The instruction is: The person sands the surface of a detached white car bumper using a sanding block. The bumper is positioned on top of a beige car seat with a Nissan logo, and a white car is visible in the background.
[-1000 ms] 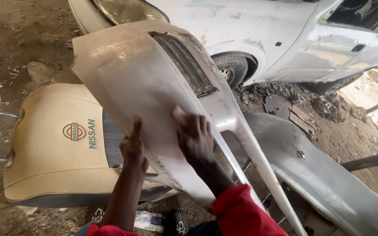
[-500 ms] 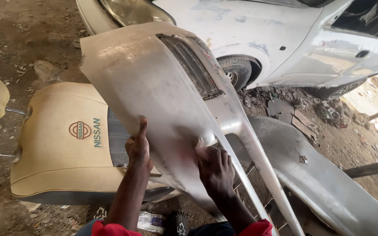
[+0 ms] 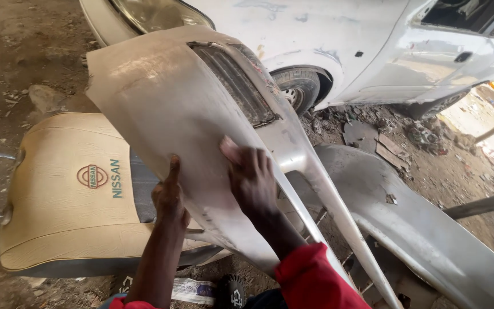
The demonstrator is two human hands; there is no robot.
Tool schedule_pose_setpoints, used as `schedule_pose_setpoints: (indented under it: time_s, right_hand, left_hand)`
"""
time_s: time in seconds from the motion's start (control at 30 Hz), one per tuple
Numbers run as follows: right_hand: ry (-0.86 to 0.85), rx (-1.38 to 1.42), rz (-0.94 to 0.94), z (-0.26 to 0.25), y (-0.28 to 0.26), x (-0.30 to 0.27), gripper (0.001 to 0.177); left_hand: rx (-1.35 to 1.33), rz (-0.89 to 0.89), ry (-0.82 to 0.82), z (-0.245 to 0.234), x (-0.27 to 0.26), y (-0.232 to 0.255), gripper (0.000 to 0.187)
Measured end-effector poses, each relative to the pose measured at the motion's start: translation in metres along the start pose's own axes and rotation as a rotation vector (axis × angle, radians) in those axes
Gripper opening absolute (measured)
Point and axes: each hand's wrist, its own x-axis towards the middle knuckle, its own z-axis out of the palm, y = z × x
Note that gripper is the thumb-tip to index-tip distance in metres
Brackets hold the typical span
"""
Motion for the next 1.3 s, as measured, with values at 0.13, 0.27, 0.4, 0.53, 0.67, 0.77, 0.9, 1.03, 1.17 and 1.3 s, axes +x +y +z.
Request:
schedule_pose_setpoints:
  time_s: [0.13,0.27,0.4,0.53,0.67,0.77,0.9,1.03,1.17,1.3]
  right_hand:
    - [-0.087,-0.026,0.005,-0.025,0.008,-0.077,0.041]
    - [-0.076,-0.054,-0.044,-0.027,0.017,-0.109,0.041]
    - [-0.020,-0.029,-0.040,-0.017,0.003,-0.063,0.036]
    - [0.035,-0.006,-0.015,-0.005,-0.013,0.025,0.017]
    - [0.055,-0.065,-0.008,0.020,-0.007,0.046,0.008]
    - [0.012,-0.070,-0.018,-0.007,-0.005,0.021,0.009]
    - [-0.122,-0.086,-0.088,-0.052,-0.001,-0.048,0.031]
    - [-0.259,0.079,0.268,-0.043,0.006,-0.107,0.040]
    - [-0.133,-0.008,0.002,-0.021,0.005,-0.062,0.018]
    - [0.090,0.050,-0.032,0.005,-0.014,0.033,0.019]
  left_hand:
    - [-0.058,0.025,0.023,-0.001,0.013,-0.011,0.073]
    - [-0.053,0.012,0.041,0.000,0.003,-0.003,0.073]
    - [-0.053,0.031,0.033,-0.001,0.006,-0.005,0.072]
    - [-0.019,0.021,0.019,0.007,-0.022,0.010,0.075]
    - [0.055,0.018,-0.003,-0.005,0.015,-0.011,0.076]
    - [0.052,-0.003,-0.016,0.003,-0.002,-0.001,0.075]
    - [-0.024,0.008,0.028,-0.001,0.008,-0.006,0.082]
    - [-0.105,-0.120,0.067,-0.001,0.013,-0.006,0.072]
    - [-0.088,-0.054,0.027,0.001,0.002,-0.002,0.071]
    - [-0.089,-0.001,-0.011,0.001,-0.007,0.006,0.068]
